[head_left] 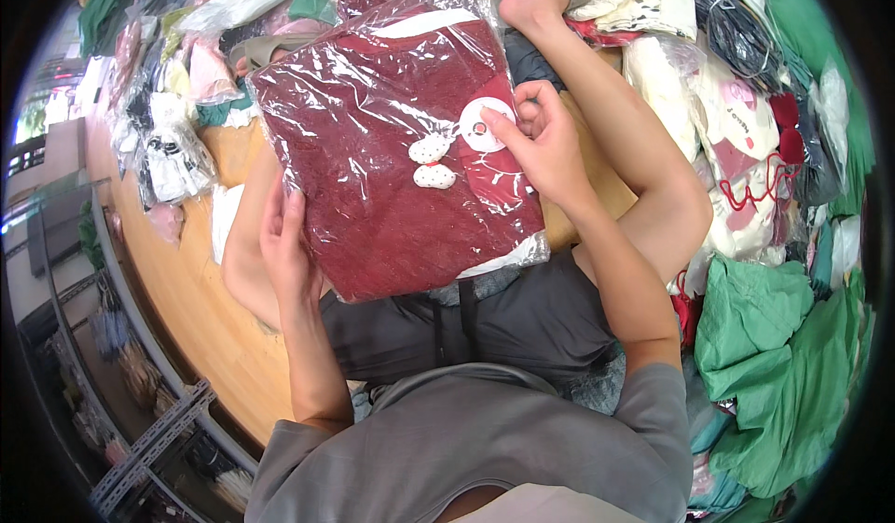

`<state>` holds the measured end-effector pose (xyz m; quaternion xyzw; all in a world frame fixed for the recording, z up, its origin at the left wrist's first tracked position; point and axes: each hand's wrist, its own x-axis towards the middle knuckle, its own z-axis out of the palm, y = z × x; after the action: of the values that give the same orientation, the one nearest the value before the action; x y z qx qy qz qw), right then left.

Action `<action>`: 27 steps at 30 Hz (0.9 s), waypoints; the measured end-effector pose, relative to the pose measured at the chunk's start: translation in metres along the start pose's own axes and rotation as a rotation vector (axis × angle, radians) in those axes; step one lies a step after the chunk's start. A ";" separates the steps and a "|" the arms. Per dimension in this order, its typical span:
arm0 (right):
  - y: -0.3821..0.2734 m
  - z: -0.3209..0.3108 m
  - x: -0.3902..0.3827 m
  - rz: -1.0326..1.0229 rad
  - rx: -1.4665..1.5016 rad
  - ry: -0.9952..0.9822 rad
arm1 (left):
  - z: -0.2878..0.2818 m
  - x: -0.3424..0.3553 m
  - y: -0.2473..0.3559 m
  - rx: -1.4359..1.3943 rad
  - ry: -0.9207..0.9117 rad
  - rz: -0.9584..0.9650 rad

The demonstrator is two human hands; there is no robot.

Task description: The person sits on the floor and repeatedly picks up maroon clothing items wrapped in clear plastic. They place each item onto a growing stack, occasionally adjusting the alignment of the pile. The person continues this stacking process throughout the video.

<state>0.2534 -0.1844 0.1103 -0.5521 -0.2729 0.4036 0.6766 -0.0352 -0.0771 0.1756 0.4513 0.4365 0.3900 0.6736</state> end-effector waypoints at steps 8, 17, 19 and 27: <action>0.005 -0.004 0.002 0.035 0.125 -0.048 | -0.012 -0.009 -0.023 0.196 -0.252 -0.090; -0.009 -0.006 0.010 0.202 0.161 -0.097 | -0.011 0.054 0.061 0.191 0.035 0.346; -0.011 0.000 0.006 0.163 0.101 -0.116 | 0.007 0.087 0.092 0.160 0.062 0.423; -0.012 0.007 0.004 0.099 0.069 -0.118 | 0.070 0.242 0.159 0.219 -0.093 0.532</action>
<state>0.2528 -0.1781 0.1233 -0.5166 -0.2706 0.4775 0.6572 0.0862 0.1727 0.2843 0.6372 0.3110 0.4824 0.5143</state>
